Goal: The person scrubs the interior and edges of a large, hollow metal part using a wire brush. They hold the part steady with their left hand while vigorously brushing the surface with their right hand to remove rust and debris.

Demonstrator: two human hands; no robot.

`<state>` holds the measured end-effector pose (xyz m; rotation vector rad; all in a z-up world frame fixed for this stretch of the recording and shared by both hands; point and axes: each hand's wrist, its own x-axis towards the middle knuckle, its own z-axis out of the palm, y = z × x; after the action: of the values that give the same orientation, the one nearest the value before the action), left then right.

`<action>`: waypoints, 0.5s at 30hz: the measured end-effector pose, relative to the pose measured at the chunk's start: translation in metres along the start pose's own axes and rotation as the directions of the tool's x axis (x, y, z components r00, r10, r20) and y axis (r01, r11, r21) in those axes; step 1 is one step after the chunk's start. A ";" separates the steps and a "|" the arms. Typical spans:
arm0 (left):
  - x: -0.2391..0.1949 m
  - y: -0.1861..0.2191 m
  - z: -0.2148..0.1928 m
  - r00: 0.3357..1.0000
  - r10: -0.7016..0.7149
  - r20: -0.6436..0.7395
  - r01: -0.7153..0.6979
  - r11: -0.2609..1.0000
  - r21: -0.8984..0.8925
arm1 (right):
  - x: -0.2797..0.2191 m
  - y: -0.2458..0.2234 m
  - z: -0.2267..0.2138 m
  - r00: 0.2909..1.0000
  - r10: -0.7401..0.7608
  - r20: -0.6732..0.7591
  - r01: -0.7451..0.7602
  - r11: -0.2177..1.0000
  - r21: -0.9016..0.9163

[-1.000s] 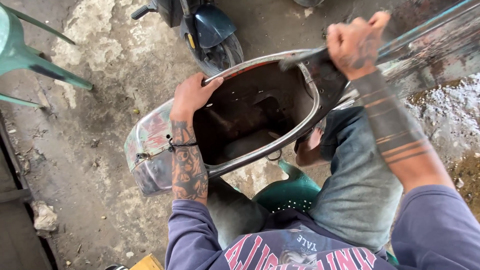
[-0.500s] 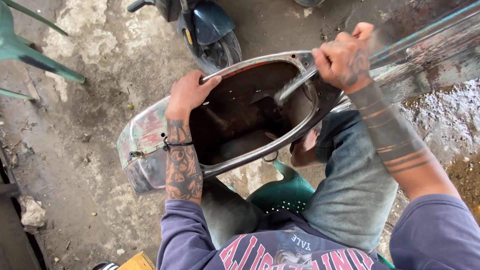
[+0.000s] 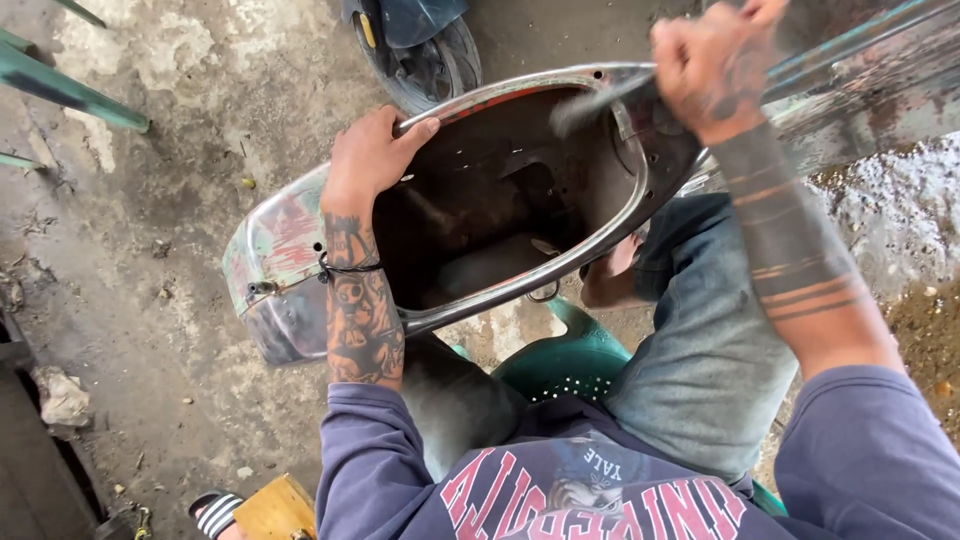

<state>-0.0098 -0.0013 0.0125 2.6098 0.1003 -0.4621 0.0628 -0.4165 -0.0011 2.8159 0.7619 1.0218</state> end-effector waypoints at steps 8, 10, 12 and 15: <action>0.005 -0.002 0.003 1.000 0.016 -0.022 -0.016 1.000 0.009 | 0.004 -0.007 -0.011 0.998 -0.064 -0.027 0.066 0.996 0.054; 0.002 -0.006 0.006 0.999 0.022 -0.025 -0.022 1.000 0.020 | -0.002 0.003 -0.007 0.999 0.042 -0.018 -0.042 0.999 -0.001; 0.004 -0.007 0.004 0.995 0.088 -0.055 -0.088 0.996 0.002 | 0.001 0.021 -0.015 0.868 0.350 0.352 -0.452 0.850 0.271; 0.011 -0.014 0.002 0.993 0.037 -0.115 -0.056 0.984 -0.169 | 0.018 -0.013 -0.089 0.678 0.506 0.533 -0.735 0.494 0.465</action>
<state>-0.0020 0.0093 0.0006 2.4612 0.1112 -0.2777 0.0140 -0.4068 0.0763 3.9000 -0.0586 0.2264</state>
